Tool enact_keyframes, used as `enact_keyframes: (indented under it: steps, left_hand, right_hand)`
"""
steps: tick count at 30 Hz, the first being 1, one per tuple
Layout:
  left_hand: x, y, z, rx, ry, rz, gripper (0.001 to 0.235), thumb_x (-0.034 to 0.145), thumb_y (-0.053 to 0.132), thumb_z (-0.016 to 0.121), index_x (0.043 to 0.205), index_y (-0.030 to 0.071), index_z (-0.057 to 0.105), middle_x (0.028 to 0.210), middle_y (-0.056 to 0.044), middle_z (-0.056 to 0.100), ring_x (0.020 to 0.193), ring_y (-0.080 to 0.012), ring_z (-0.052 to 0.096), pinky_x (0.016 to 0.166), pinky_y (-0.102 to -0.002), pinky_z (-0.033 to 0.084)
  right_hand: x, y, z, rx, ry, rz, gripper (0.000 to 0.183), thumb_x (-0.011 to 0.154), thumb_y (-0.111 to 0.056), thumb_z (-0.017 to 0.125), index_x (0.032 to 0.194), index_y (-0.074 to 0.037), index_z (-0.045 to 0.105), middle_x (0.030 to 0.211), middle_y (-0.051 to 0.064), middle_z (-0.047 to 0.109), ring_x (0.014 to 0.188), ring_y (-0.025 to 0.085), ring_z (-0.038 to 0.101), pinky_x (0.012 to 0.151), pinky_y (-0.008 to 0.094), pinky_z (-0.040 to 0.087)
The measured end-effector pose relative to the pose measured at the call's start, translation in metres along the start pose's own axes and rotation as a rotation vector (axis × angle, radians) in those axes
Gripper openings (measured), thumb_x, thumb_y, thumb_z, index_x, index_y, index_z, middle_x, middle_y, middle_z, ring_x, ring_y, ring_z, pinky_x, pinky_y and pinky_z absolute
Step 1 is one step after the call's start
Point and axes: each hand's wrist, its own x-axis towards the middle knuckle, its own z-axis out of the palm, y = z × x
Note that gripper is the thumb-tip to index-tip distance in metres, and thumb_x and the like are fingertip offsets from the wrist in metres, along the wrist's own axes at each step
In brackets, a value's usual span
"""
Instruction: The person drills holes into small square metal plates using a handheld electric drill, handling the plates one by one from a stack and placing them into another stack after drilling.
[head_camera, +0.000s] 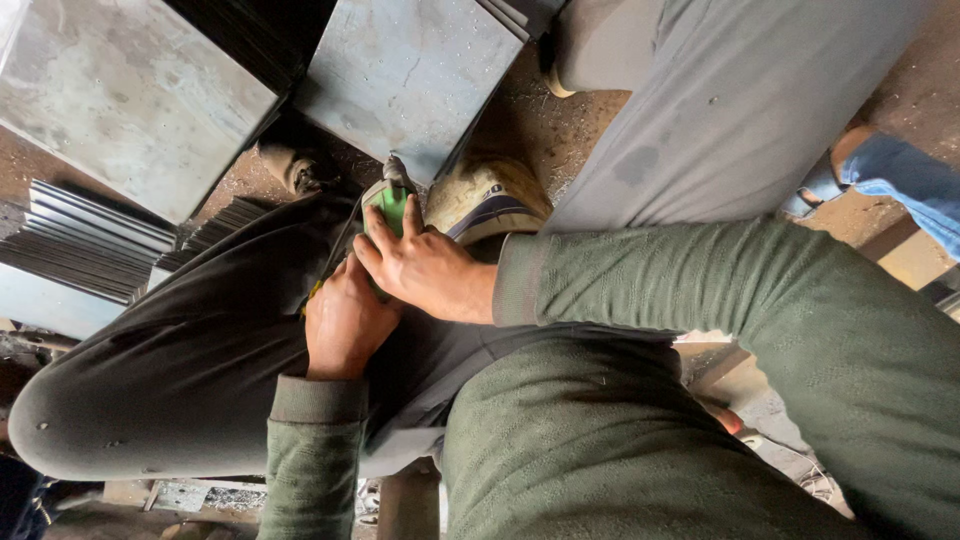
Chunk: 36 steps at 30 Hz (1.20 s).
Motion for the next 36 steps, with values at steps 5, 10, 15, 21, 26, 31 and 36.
enact_keyframes:
  steps: [5, 10, 15, 21, 26, 31, 36]
  left_hand:
    - [-0.001, -0.002, 0.002, 0.021, 0.023, 0.032, 0.047, 0.075, 0.030, 0.079, 0.112, 0.006, 0.063, 0.100, -0.019, 0.073, 0.087, -0.0438, 0.070, 0.075, -0.053, 0.056]
    - [-0.001, -0.001, 0.003, 0.034, 0.047, 0.044, 0.047, 0.076, 0.032, 0.079, 0.111, 0.005, 0.063, 0.098, -0.019, 0.073, 0.085, -0.0430, 0.070, 0.073, -0.052, 0.056]
    - [0.000, 0.000, 0.000, 0.009, 0.030, 0.018, 0.045, 0.075, 0.029, 0.078, 0.112, 0.006, 0.064, 0.098, -0.020, 0.074, 0.085, -0.0434, 0.071, 0.073, -0.053, 0.056]
    - [0.007, 0.002, -0.003, -0.039, -0.057, -0.126, 0.045, 0.077, 0.032, 0.079, 0.111, 0.005, 0.066, 0.092, -0.026, 0.073, 0.084, -0.0467, 0.069, 0.075, -0.056, 0.055]
    - [0.012, 0.001, -0.008, -0.019, -0.014, -0.127, 0.038, 0.080, 0.035, 0.077, 0.103, 0.005, 0.071, 0.091, -0.026, 0.072, 0.086, -0.0453, 0.071, 0.078, -0.054, 0.057]
    - [0.012, 0.010, -0.010, -0.009, 0.099, -0.161, 0.043, 0.088, 0.030, 0.073, 0.122, 0.004, 0.068, 0.104, -0.025, 0.073, 0.090, -0.0449, 0.070, 0.077, -0.052, 0.057]
    - [0.004, 0.027, -0.001, 0.015, 0.335, 0.006, 0.070, 0.081, 0.030, 0.077, 0.138, -0.005, 0.058, 0.133, -0.025, 0.065, 0.107, -0.0395, 0.068, 0.082, -0.045, 0.058]
  right_hand:
    - [0.000, -0.003, -0.011, -0.015, 0.021, 0.028, 0.057, 0.085, -0.010, 0.064, 0.138, 0.007, 0.052, 0.144, 0.041, 0.042, 0.106, 0.072, 0.057, 0.059, 0.046, 0.064]
    - [0.001, -0.003, -0.013, -0.025, 0.041, 0.035, 0.056, 0.086, -0.011, 0.065, 0.137, 0.008, 0.053, 0.143, 0.041, 0.044, 0.105, 0.072, 0.058, 0.059, 0.047, 0.064]
    - [0.003, -0.003, -0.015, -0.040, 0.042, 0.030, 0.057, 0.083, -0.010, 0.066, 0.136, 0.007, 0.052, 0.141, 0.040, 0.045, 0.105, 0.071, 0.059, 0.057, 0.046, 0.064]
    - [0.009, 0.000, -0.022, -0.020, 0.037, 0.014, 0.044, 0.084, -0.009, 0.067, 0.122, 0.011, 0.057, 0.134, 0.040, 0.051, 0.102, 0.070, 0.060, 0.054, 0.046, 0.064]
    - [0.027, 0.004, -0.028, -0.046, 0.004, -0.051, 0.042, 0.085, -0.013, 0.068, 0.121, 0.008, 0.060, 0.131, 0.035, 0.056, 0.101, 0.064, 0.064, 0.062, 0.051, 0.065]
    - [0.044, 0.011, -0.036, -0.267, -0.009, -0.147, 0.046, 0.085, -0.023, 0.064, 0.122, 0.004, 0.063, 0.123, 0.032, 0.062, 0.109, 0.060, 0.064, 0.074, 0.065, 0.063]
    - [0.042, 0.018, -0.028, -0.191, -0.044, -0.186, 0.049, 0.088, -0.020, 0.060, 0.128, 0.009, 0.064, 0.128, 0.039, 0.063, 0.109, 0.061, 0.062, 0.072, 0.057, 0.063]
